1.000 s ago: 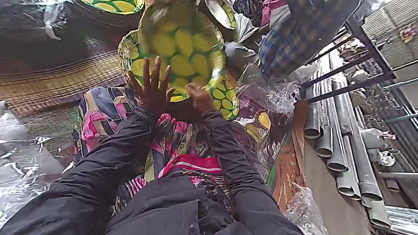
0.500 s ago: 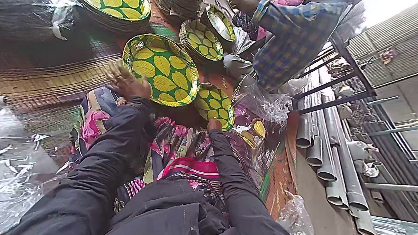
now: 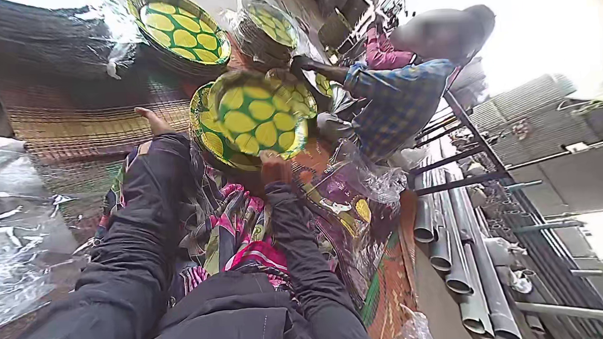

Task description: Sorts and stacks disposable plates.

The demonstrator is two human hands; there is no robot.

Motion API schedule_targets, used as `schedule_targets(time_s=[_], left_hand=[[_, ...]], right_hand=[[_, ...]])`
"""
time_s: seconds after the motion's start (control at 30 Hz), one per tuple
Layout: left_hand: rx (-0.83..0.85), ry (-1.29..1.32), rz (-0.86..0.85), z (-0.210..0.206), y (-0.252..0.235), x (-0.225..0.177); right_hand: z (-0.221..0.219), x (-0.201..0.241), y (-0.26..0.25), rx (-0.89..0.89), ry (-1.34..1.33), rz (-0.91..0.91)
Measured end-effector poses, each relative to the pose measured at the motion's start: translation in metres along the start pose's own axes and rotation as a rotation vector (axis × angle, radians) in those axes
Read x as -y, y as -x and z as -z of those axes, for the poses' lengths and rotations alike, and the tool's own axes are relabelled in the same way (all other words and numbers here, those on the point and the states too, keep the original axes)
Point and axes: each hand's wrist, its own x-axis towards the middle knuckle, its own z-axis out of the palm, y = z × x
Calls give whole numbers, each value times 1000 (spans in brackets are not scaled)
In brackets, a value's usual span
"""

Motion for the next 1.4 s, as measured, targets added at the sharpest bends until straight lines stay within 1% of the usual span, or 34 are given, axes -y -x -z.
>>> schedule_targets(time_s=[0.03,0.07,0.13,0.17,0.2,0.23,0.27,0.3,0.33,0.37,0.43,0.47,0.57,0.6,0.67,0.73,0.8,0.87,0.93,0.97,1.0,1.07,1.1,1.13,1.17,1.23,1.27,1.3,1.33,1.37,1.4], left_hand=[[13,28,-40,2,7,-6],[19,-8,-73,3,8,-8],[82,-169,-52,3,-3,-7],[176,-292,-16,4,-14,-2],[307,-426,8,5,-33,8],[404,-541,-2,4,-57,28],[442,-590,-39,-1,-84,52],[485,-661,-32,-6,-102,63],[509,-775,-11,-11,-116,67],[508,-861,7,-15,-122,68],[501,-922,17,-20,-136,72],[474,-901,3,-22,-142,74],[308,-834,-56,-19,-165,85],[238,-836,-67,-17,-167,83],[34,-769,-102,-14,-175,84],[-111,-752,-148,-10,-175,82],[-167,-777,-194,-10,-171,77],[-231,-890,-317,-11,-157,68],[-285,-1041,-525,-7,-134,61],[-265,-1077,-682,-4,-124,61],[-163,-1099,-853,-1,-115,64],[209,-1224,-1128,3,-86,69],[409,-1336,-1187,4,-71,76],[568,-1467,-1175,3,-57,86],[655,-1589,-1121,2,-46,98],[684,-1829,-952,-5,-33,116],[684,-1895,-914,-8,-30,118],[686,-1906,-917,-10,-27,116],[689,-1869,-959,-11,-24,112],[690,-1773,-1058,-7,-21,110],[684,-1619,-1207,0,-19,111]], right_hand=[[-12,1,9,-19,3,19],[-20,0,19,-14,-7,12],[-31,-3,46,-37,-63,-88],[-37,-6,66,-48,-83,-154],[-42,-9,89,-31,-94,-222],[-44,-10,109,87,-107,-316],[-38,-9,121,300,-118,-420],[-30,-9,122,538,-128,-498],[-24,-11,117,683,-142,-518],[-22,-13,115,735,-157,-510],[-23,-12,115,761,-164,-494],[-24,-12,113,762,-158,-488],[-27,-14,116,753,-183,-491],[-28,-16,118,741,-197,-496],[-35,-20,121,705,-229,-506],[-45,-22,127,680,-249,-498],[-52,-26,130,637,-251,-466],[-56,-28,131,619,-255,-447],[-58,-28,133,603,-255,-429],[-59,-28,134,595,-253,-425],[-59,-28,133,596,-252,-427],[-57,-28,130,611,-265,-440],[-56,-29,129,618,-272,-445],[-56,-29,129,623,-279,-448],[-55,-29,129,629,-283,-449],[-53,-28,127,649,-282,-458],[-51,-27,125,672,-292,-478],[-48,-25,123,692,-313,-517],[-41,-23,119,679,-353,-575],[-33,-19,116,594,-403,-627],[-24,-14,114,432,-432,-647]])
